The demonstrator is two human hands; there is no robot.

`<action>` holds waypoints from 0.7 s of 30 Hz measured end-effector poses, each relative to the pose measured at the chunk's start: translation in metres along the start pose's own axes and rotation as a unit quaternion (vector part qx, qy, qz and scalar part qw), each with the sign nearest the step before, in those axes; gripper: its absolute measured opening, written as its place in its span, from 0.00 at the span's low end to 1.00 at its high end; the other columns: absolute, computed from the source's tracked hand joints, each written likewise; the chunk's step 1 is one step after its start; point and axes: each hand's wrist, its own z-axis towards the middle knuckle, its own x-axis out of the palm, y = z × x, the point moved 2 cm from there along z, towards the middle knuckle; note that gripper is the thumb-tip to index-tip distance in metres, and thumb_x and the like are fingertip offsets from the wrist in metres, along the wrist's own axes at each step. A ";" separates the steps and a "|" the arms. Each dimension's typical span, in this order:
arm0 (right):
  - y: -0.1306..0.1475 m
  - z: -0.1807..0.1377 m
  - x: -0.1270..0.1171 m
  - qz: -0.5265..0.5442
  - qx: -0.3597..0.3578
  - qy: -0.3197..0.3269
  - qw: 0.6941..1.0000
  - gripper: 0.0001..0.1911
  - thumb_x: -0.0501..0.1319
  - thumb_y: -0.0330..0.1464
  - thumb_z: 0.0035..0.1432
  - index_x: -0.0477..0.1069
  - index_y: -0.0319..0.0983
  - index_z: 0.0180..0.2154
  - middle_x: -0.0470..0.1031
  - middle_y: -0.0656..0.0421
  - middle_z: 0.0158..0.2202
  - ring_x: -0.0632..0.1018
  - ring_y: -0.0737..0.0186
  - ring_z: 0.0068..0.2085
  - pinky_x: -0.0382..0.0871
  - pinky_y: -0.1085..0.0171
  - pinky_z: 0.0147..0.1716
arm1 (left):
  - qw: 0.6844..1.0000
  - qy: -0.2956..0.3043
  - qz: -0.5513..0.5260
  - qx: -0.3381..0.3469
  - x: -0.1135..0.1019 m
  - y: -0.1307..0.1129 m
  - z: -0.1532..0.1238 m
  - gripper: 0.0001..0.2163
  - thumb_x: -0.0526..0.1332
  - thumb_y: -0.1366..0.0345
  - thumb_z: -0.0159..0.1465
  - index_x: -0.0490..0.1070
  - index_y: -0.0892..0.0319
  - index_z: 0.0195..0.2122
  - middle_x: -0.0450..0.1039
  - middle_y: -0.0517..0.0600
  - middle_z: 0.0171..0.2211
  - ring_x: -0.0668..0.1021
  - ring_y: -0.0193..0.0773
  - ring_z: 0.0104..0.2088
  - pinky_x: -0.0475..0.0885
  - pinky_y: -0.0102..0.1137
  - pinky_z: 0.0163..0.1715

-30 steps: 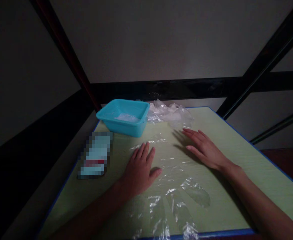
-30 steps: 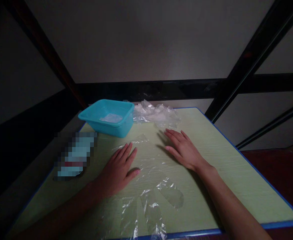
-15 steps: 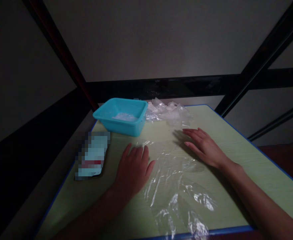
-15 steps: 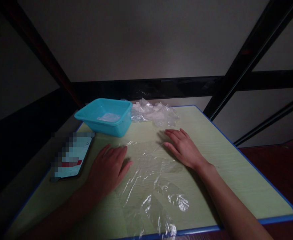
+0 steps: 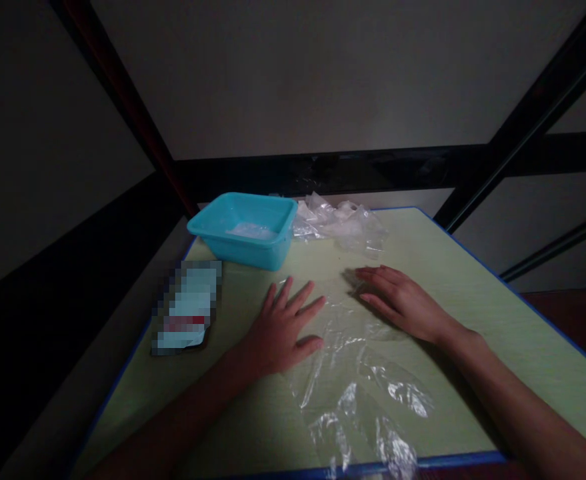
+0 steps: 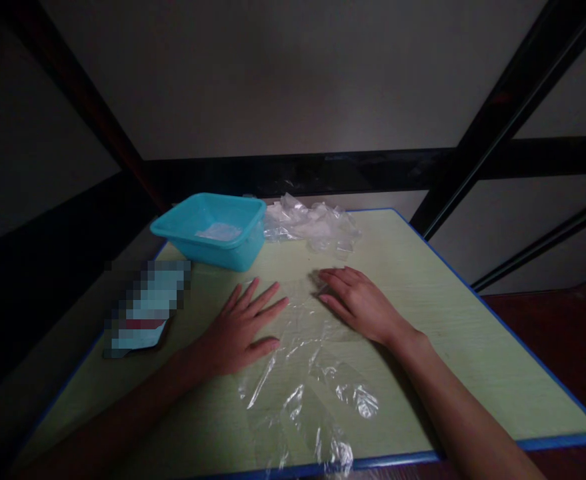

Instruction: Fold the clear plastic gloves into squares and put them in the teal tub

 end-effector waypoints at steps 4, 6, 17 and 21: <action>-0.001 0.000 0.004 0.011 0.005 0.011 1.000 0.20 0.49 0.38 0.63 0.64 0.33 0.51 0.70 0.47 0.50 0.72 0.51 0.49 0.66 0.50 0.49 | 0.999 0.004 0.014 -0.030 0.001 -0.007 -0.002 0.29 0.56 0.50 0.60 0.52 0.49 0.61 0.44 0.52 0.65 0.46 0.64 0.62 0.46 0.62 0.55; -0.002 0.000 0.005 0.020 0.010 0.015 1.000 0.20 0.49 0.38 0.63 0.64 0.34 0.51 0.70 0.47 0.51 0.72 0.52 0.49 0.66 0.51 0.49 | 0.999 0.003 0.020 -0.043 0.002 -0.010 -0.003 0.30 0.55 0.49 0.60 0.52 0.49 0.61 0.44 0.52 0.65 0.46 0.65 0.62 0.46 0.62 0.54; -0.002 0.003 0.012 0.037 0.049 0.014 0.998 0.26 0.49 0.43 0.62 0.59 0.34 0.56 0.67 0.45 0.53 0.69 0.48 0.53 0.63 0.47 0.51 | 0.994 -0.063 0.018 -0.091 0.009 -0.032 -0.013 0.29 0.53 0.49 0.61 0.53 0.56 0.61 0.47 0.59 0.64 0.49 0.66 0.61 0.49 0.65 0.52; 0.000 0.006 0.014 0.049 0.048 0.014 0.998 0.27 0.52 0.42 0.60 0.58 0.36 0.57 0.68 0.45 0.53 0.69 0.48 0.53 0.63 0.47 0.51 | 0.984 -0.144 -0.049 -0.093 0.001 -0.002 -0.006 0.23 0.52 0.59 0.64 0.57 0.62 0.58 0.52 0.62 0.62 0.55 0.55 0.61 0.55 0.54 0.55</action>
